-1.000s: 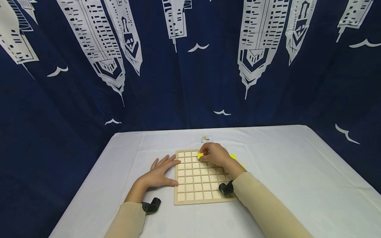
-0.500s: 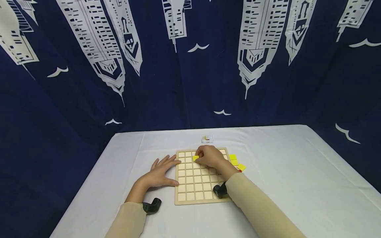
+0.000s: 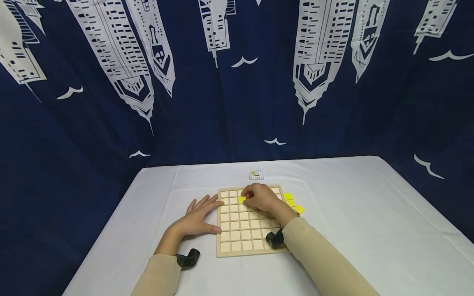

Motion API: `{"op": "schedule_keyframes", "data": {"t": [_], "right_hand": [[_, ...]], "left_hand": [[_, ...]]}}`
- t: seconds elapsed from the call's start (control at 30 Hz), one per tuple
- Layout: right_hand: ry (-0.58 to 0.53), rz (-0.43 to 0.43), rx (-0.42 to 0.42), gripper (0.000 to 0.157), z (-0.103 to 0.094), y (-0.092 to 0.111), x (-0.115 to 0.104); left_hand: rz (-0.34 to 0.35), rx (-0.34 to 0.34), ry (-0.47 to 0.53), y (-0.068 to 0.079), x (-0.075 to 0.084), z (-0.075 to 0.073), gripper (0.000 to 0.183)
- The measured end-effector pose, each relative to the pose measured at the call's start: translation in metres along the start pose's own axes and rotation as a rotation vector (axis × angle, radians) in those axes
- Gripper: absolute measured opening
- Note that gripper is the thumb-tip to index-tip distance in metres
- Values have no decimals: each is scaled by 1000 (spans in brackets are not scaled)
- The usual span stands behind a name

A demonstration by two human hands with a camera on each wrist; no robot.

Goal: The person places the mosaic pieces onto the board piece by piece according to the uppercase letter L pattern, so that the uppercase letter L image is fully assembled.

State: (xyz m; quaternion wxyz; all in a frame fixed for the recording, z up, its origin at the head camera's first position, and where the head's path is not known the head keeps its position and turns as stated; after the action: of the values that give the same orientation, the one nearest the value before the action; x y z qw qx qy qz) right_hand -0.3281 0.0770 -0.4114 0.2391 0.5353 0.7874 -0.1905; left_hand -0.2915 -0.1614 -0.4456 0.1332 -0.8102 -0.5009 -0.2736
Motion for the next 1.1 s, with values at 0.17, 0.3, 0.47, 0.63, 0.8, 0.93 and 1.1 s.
{"op": "schedule_keyframes", "data": {"t": [0.17,0.3,0.47,0.63,0.8,0.93,1.1], "right_hand": [[-69,-68,-29,22,-8,7,3],[-107,-94,3,25,-21,14,12],[-125,-73,82,25,-43,28,29],[-111,-13,159,23,-63,45,47],[-63,60,189,24,-75,59,68],[-31,118,172,27,-79,67,84],[14,142,97,26,-80,75,100]], "left_hand": [[3,9,-3,-1,2,1,91],[1,14,-7,-2,3,2,91],[1,17,-9,-2,5,2,91],[0,-1,-22,-1,5,2,97],[-9,-14,-52,0,3,3,105],[-13,-9,-40,2,2,3,106],[-9,3,-34,3,4,1,105]]}}
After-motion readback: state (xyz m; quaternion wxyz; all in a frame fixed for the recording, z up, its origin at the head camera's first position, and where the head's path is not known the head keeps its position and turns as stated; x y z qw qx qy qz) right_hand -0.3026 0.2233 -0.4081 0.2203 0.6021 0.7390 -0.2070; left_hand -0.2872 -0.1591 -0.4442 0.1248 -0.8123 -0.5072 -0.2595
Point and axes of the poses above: each hand's wrist, its own y-axis away from the middle knuckle, its own z-axis out of the palm, x = y × z, the point moved 3 cm from there along -y, towards the middle knuckle, and after that the axes turned 3 degrees about y, right-handed, at the moved point
